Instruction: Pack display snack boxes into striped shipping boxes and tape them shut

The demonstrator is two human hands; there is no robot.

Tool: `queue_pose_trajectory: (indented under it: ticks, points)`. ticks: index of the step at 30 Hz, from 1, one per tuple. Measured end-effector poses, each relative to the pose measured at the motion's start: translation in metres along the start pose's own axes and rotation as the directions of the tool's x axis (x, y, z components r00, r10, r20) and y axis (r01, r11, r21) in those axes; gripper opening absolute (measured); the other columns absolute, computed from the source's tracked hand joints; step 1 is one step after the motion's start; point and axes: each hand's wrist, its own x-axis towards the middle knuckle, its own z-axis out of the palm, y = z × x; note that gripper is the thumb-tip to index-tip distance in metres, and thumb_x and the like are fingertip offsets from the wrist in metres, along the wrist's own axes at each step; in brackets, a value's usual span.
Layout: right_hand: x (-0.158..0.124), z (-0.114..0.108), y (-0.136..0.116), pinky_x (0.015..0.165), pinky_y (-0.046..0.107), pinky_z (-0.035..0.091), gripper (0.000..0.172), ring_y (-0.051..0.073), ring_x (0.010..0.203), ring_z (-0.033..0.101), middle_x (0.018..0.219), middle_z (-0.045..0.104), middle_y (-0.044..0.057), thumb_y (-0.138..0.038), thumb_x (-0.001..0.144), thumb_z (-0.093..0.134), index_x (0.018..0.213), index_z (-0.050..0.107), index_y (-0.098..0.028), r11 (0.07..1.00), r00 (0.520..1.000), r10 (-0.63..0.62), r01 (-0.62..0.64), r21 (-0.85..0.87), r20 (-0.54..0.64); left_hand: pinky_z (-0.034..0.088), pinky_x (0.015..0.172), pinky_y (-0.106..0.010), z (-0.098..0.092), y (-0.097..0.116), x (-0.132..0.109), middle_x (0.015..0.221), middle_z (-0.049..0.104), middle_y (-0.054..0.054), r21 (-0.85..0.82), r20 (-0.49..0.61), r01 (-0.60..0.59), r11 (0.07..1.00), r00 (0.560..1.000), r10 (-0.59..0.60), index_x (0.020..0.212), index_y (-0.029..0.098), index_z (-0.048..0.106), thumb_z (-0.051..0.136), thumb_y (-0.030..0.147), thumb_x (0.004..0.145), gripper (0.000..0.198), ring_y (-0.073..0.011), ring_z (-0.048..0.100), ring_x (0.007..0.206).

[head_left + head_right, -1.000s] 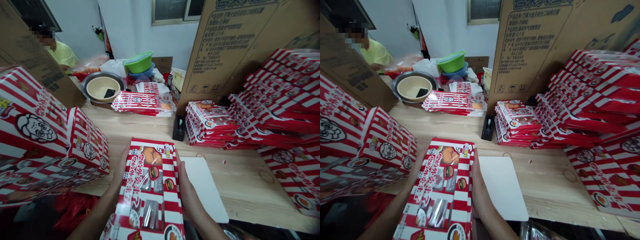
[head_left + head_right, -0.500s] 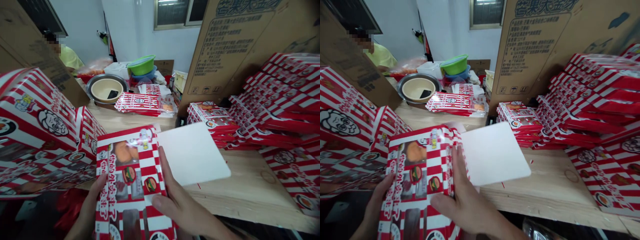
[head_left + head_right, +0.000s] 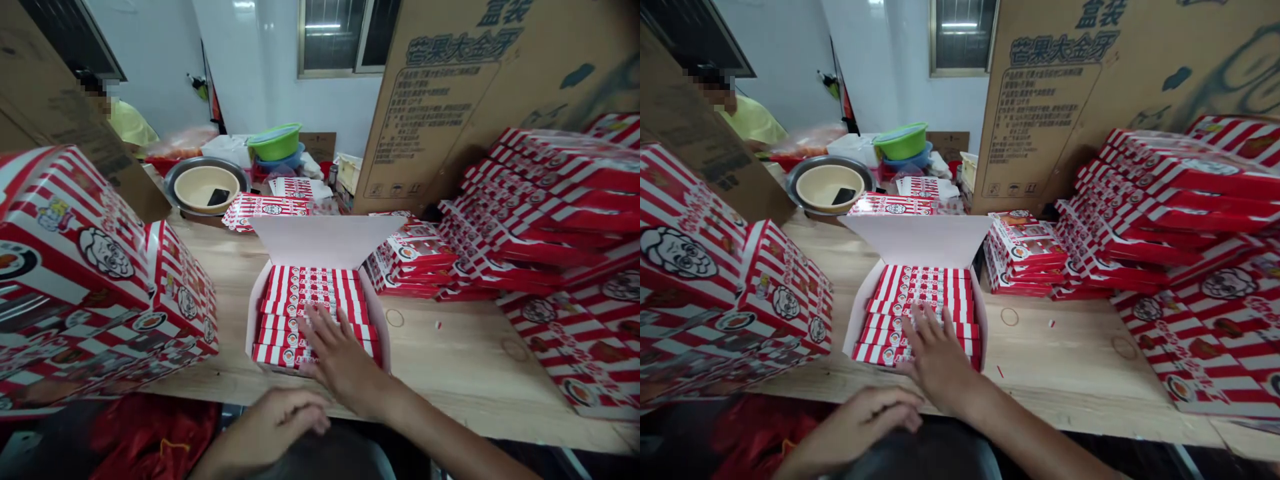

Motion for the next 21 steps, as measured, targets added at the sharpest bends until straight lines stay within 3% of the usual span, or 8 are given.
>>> queue_pose_trajectory:
  ticks: [2,4,6,9,12,16,19,21]
  points:
    - [-0.005,0.016,0.006,0.102,0.055,0.023,0.059,0.033,0.131,0.018,0.140,0.026,0.021,-0.044,0.089,0.036,0.136,0.030,-0.008,0.979,0.966,0.178,-0.193,-0.066,-0.187,0.040,0.095,-0.028,-0.017,0.024,0.005,0.113,0.062,-0.004,0.208,-0.221,-0.085,0.975,0.966,0.131,0.115,0.022,0.055,0.029,0.041,0.091,0.041,-0.0154,0.054,0.107]
    - [-0.008,0.028,0.012,0.102,0.053,0.025,0.061,0.034,0.129,0.024,0.136,0.032,0.024,-0.046,0.089,0.035,0.132,0.035,-0.003,0.944,0.907,0.265,-0.313,-0.102,-0.327,0.030,0.104,-0.040,-0.026,0.030,0.022,0.131,0.047,-0.013,0.531,-0.397,-0.032,0.847,0.873,0.282,0.126,0.014,0.045,0.027,0.046,0.090,0.052,-0.0225,0.038,0.124]
    - [-0.011,0.035,0.014,0.103,0.051,0.025,0.060,0.034,0.129,0.025,0.137,0.033,0.023,-0.044,0.089,0.033,0.131,0.035,-0.002,0.927,0.880,0.264,-0.344,-0.147,-0.394,0.026,0.103,-0.050,-0.024,0.018,0.043,0.135,0.036,-0.024,0.766,-0.471,0.128,0.630,0.778,0.416,0.127,0.002,0.041,0.033,0.055,0.084,0.068,-0.0322,0.029,0.128]
    - [-0.015,0.040,0.008,0.102,0.052,0.024,0.059,0.033,0.130,0.023,0.138,0.031,0.021,-0.039,0.089,0.032,0.136,0.026,-0.004,0.914,0.869,0.217,-0.340,-0.219,-0.445,0.029,0.100,-0.053,-0.011,-0.007,0.060,0.135,0.031,-0.031,0.885,-0.456,0.279,0.373,0.677,0.577,0.127,-0.002,0.037,0.038,0.061,0.079,0.079,-0.0371,0.025,0.129]
    - [-0.015,0.044,0.001,0.099,0.060,0.021,0.061,0.036,0.127,0.026,0.137,0.034,0.021,-0.038,0.088,0.033,0.139,0.018,-0.008,0.893,0.838,0.221,-0.379,-0.241,-0.499,0.035,0.096,-0.051,-0.003,-0.019,0.058,0.134,0.033,-0.029,0.919,-0.394,0.290,0.266,0.651,0.649,0.130,0.001,0.033,0.037,0.061,0.080,0.078,-0.0361,0.026,0.128]
    - [-0.010,0.053,0.002,0.093,0.065,0.023,0.063,0.040,0.125,0.029,0.135,0.035,0.024,-0.042,0.087,0.036,0.139,0.020,-0.010,0.872,0.801,0.259,-0.434,-0.225,-0.540,0.038,0.094,-0.048,-0.005,-0.020,0.053,0.132,0.037,-0.027,0.929,-0.367,0.292,0.228,0.645,0.670,0.128,0.001,0.034,0.037,0.061,0.079,0.078,-0.0364,0.032,0.125]
    - [-0.013,0.053,0.007,0.092,0.060,0.033,0.056,0.038,0.123,0.034,0.134,0.038,0.021,-0.039,0.087,0.038,0.134,0.031,-0.010,0.900,0.824,0.232,-0.384,-0.207,-0.517,0.037,0.094,-0.047,-0.011,-0.019,0.053,0.128,0.042,-0.027,0.932,-0.355,0.306,0.196,0.654,0.668,0.124,-0.002,0.039,0.038,0.055,0.082,0.070,-0.0347,0.039,0.121]
    - [-0.018,0.047,0.011,0.089,0.052,0.042,0.045,0.034,0.119,0.042,0.130,0.045,0.020,-0.032,0.088,0.037,0.127,0.043,-0.010,0.929,0.847,0.177,-0.311,-0.198,-0.501,0.038,0.092,-0.046,-0.021,-0.015,0.052,0.122,0.050,-0.024,0.939,-0.337,0.296,0.176,0.680,0.651,0.119,0.001,0.045,0.040,0.042,0.086,0.053,-0.0316,0.047,0.114]
